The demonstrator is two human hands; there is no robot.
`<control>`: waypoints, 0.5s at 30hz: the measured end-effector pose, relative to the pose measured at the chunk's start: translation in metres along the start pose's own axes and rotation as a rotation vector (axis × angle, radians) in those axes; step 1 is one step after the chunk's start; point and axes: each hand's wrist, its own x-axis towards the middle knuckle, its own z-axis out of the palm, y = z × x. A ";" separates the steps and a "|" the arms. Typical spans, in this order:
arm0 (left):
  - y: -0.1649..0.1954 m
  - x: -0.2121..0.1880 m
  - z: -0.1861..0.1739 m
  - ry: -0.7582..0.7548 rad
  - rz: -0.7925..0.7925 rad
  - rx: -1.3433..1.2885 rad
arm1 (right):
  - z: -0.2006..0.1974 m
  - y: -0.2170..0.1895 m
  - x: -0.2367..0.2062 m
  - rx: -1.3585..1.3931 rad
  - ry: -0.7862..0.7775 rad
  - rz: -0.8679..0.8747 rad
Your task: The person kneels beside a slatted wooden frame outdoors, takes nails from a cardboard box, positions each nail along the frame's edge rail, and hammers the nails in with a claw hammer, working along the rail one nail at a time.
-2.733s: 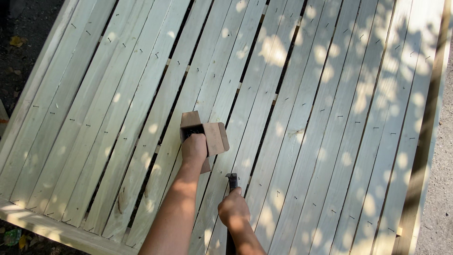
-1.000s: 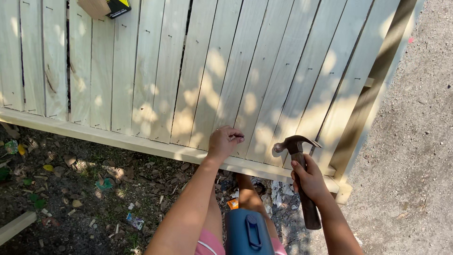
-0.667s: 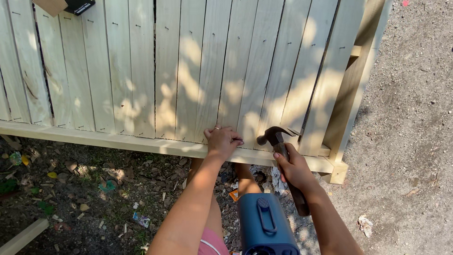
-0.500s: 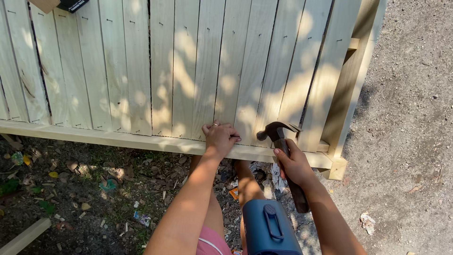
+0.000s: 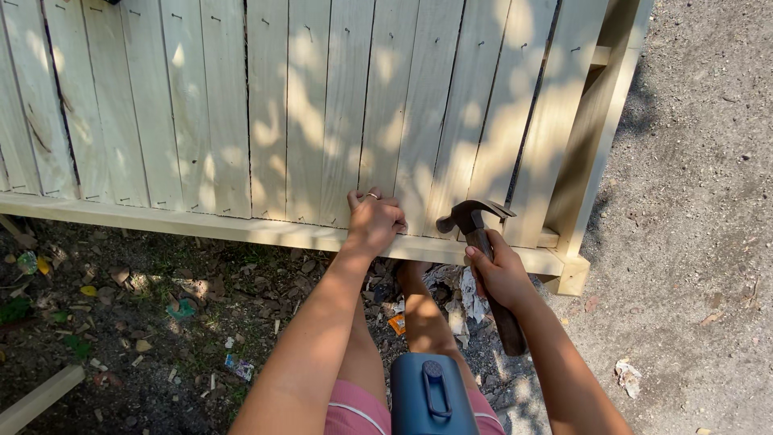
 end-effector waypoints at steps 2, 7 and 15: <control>0.000 0.002 0.000 -0.015 0.060 0.055 | 0.001 -0.001 -0.001 0.007 0.001 -0.007; -0.001 0.008 0.003 -0.041 0.241 0.164 | 0.003 -0.003 -0.004 -0.062 0.022 -0.037; -0.003 0.018 0.008 -0.218 0.345 0.157 | 0.001 0.009 -0.003 -0.310 0.133 -0.188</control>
